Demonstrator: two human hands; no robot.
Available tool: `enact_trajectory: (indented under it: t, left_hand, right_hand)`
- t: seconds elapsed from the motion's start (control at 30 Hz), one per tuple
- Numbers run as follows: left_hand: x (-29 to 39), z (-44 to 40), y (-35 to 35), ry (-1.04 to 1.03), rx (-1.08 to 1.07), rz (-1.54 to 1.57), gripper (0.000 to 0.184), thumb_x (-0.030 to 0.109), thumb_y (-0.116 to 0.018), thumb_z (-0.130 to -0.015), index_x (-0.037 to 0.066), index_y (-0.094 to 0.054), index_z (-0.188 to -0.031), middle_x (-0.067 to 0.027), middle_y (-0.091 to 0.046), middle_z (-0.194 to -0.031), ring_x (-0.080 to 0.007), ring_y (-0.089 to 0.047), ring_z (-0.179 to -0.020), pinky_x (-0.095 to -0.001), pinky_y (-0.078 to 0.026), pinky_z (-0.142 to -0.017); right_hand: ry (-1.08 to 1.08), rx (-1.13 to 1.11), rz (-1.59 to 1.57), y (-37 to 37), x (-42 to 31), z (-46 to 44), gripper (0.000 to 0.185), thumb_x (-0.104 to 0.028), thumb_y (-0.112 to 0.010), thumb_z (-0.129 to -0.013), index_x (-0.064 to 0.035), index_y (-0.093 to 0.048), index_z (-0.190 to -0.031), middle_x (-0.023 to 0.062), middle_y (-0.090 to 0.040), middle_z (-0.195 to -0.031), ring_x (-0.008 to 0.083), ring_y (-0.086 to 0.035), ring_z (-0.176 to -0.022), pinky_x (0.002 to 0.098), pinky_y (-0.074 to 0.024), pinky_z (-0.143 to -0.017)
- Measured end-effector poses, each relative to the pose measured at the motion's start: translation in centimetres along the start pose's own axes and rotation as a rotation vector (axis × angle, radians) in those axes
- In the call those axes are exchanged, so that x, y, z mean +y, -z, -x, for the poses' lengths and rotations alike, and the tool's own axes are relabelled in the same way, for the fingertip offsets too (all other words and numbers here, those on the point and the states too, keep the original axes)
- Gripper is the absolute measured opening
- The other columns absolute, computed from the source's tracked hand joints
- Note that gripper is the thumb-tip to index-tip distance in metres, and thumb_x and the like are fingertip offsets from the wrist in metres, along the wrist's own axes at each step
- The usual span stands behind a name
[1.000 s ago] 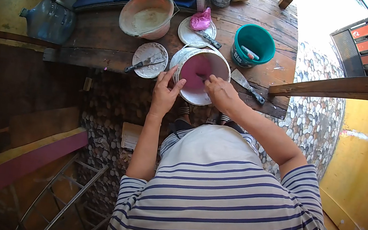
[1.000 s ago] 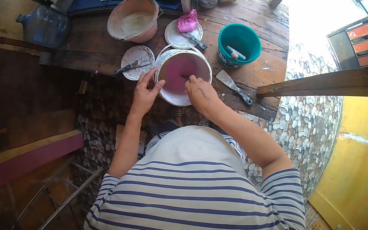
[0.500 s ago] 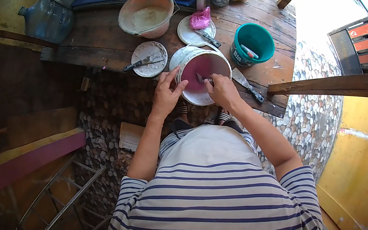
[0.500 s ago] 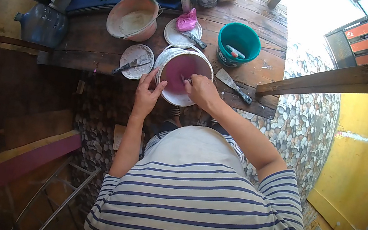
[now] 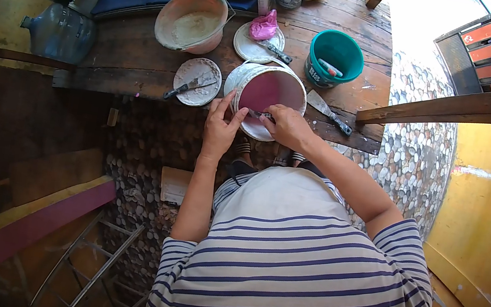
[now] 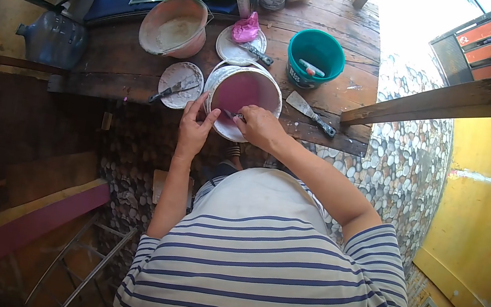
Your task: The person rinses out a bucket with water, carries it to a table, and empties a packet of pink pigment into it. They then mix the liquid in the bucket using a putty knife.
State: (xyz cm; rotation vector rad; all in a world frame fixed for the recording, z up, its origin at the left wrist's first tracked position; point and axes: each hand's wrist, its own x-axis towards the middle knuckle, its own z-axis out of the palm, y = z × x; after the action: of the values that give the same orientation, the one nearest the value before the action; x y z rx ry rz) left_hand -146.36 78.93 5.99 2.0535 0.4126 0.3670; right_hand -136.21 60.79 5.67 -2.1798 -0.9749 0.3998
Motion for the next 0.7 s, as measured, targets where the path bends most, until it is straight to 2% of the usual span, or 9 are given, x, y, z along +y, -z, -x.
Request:
enact_trajectory:
  t: [0.03, 0.17, 0.37, 0.43, 0.47, 0.57, 0.7]
  left_hand:
    - [0.0, -0.1, 0.0, -0.013, 0.003, -0.016, 0.05, 0.024, -0.075, -0.09, 0.007, -0.06, -0.134, -0.0055, -0.055, -0.098, -0.0144, -0.055, -0.082, -0.0292, -0.048, -0.076]
    - [-0.1, -0.1, 0.1, -0.012, 0.011, -0.009, 0.05, 0.024, -0.075, -0.09, 0.007, -0.06, -0.134, -0.0054, -0.055, -0.097, -0.0141, -0.055, -0.082, -0.029, -0.048, -0.075]
    - [0.1, -0.3, 0.1, -0.015, 0.0, -0.03, 0.05, 0.025, -0.075, -0.09, 0.007, -0.06, -0.134, -0.0055, -0.054, -0.096, -0.0142, -0.054, -0.081, -0.0293, -0.048, -0.075]
    - [0.1, -0.3, 0.0, 0.024, -0.025, -0.015, 0.051, 0.029, -0.075, -0.089, 0.01, -0.06, -0.134, -0.0096, -0.056, -0.101, -0.0226, -0.057, -0.085, -0.0345, -0.049, -0.08]
    - [0.2, -0.4, 0.0, 0.023, -0.027, -0.014, 0.051, 0.029, -0.075, -0.089, 0.01, -0.06, -0.134, -0.0096, -0.056, -0.101, -0.0226, -0.057, -0.085, -0.0345, -0.049, -0.08]
    - [0.0, -0.6, 0.0, 0.015, -0.011, 0.001, 0.051, 0.027, -0.075, -0.089, 0.01, -0.06, -0.134, -0.0096, -0.056, -0.1, -0.0223, -0.057, -0.083, -0.0343, -0.049, -0.08]
    - [-0.1, -0.7, 0.3, 0.036, -0.002, 0.022, 0.051, 0.025, -0.075, -0.089, 0.009, -0.059, -0.134, -0.0094, -0.057, -0.098, -0.0212, -0.056, -0.082, -0.0337, -0.048, -0.079]
  right_hand:
    - [0.004, -0.04, 0.039, 0.0, 0.4, 0.0, 0.029, -0.024, -0.061, -0.093, 0.0037, -0.067, -0.099, 0.0237, -0.067, -0.096, 0.0415, -0.066, -0.088, 0.0485, -0.0521, -0.082]
    - [-0.068, -0.019, 0.114, 0.9, 1.6, 0.0, 0.028, -0.023, -0.061, -0.092, 0.0034, -0.066, -0.097, 0.0231, -0.066, -0.095, 0.0407, -0.067, -0.086, 0.0482, -0.0526, -0.079]
    - [-0.074, 0.149, 0.264, 1.5, 1.5, -1.5, 0.02, -0.019, -0.061, -0.092, 0.0014, -0.062, -0.092, 0.0208, -0.063, -0.09, 0.0389, -0.066, -0.081, 0.0476, -0.0533, -0.073]
    - [0.0, 0.163, 0.305, 1.0, 1.4, -1.9, 0.017, -0.017, -0.06, -0.092, 0.0005, -0.061, -0.093, 0.0197, -0.062, -0.091, 0.0382, -0.066, -0.08, 0.0476, -0.0535, -0.071]
    - [-0.003, 0.165, 0.306, 0.7, 1.3, -1.8, 0.017, -0.017, -0.06, -0.092, 0.0005, -0.061, -0.093, 0.0197, -0.062, -0.091, 0.0382, -0.066, -0.08, 0.0476, -0.0535, -0.071]
    - [0.11, -0.004, 0.27, -0.5, 0.8, -0.5, 0.017, -0.017, -0.06, -0.092, 0.0002, -0.061, -0.095, 0.0182, -0.061, -0.09, 0.0372, -0.065, -0.081, 0.0471, -0.0536, -0.071]
    - [0.104, -0.08, 0.277, 0.6, 0.6, -0.3, 0.018, -0.016, -0.059, -0.092, 0.0007, -0.061, -0.1, 0.018, -0.061, -0.092, 0.0357, -0.065, -0.084, 0.0458, -0.0542, -0.071]
